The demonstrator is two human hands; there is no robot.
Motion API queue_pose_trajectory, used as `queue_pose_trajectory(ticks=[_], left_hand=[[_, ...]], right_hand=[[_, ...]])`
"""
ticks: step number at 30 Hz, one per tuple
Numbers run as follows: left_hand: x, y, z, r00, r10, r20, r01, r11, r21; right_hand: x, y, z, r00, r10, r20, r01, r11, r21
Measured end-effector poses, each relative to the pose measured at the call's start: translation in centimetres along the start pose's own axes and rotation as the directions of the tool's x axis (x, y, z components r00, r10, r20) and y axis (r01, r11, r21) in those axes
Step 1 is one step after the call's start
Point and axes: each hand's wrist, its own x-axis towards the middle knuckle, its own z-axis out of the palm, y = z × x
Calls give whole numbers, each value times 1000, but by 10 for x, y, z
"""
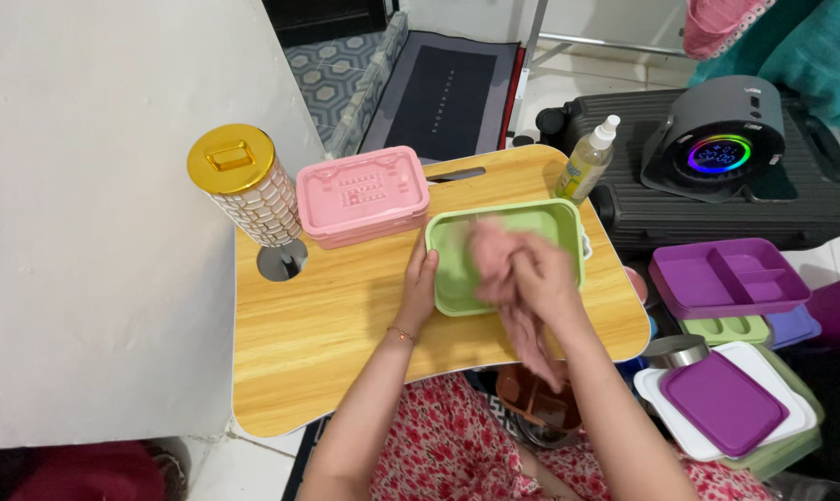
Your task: The person sits on the floor and cleans several plastic food containers. They spray a cleaning solution onto the containers and lids, then wipe them with a cloth. The person handles green, purple, and pink containers, wiping the inside and outside surfaces before stacking them.
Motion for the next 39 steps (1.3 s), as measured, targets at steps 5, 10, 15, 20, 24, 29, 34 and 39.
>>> queue_pose_trajectory(ticks=[5, 10, 15, 20, 24, 29, 34, 39], left_hand=[[2, 5, -1, 1000, -1, 16, 2, 1000, -28], [-2, 12, 1, 996, 66, 55, -70, 996, 62], [-8, 18, 1, 990, 139, 27, -141, 971, 194], [-6, 18, 2, 993, 112, 37, -117, 979, 166], [-6, 16, 3, 998, 55, 13, -56, 991, 119], [-7, 20, 4, 998, 66, -10, -65, 992, 107], [-7, 23, 4, 999, 47, -7, -46, 994, 97], [-2, 29, 6, 1000, 2, 20, -4, 994, 109]], right_hand=[[13, -6, 33, 768, -631, 110, 553, 566, -611], [16, 5, 82, 806, -516, 289, 461, 242, -854], [16, -5, 111, 922, 79, 378, 385, -107, -917], [11, -18, 107, 882, 197, 428, 466, -225, -856], [7, -10, 98, 869, 64, 490, 492, -16, -870], [3, 9, 80, 886, -207, 415, 453, 575, -681], [2, 14, 61, 893, -207, 399, 268, 958, -103], [1, 2, 47, 979, 192, 65, -202, 955, 219]])
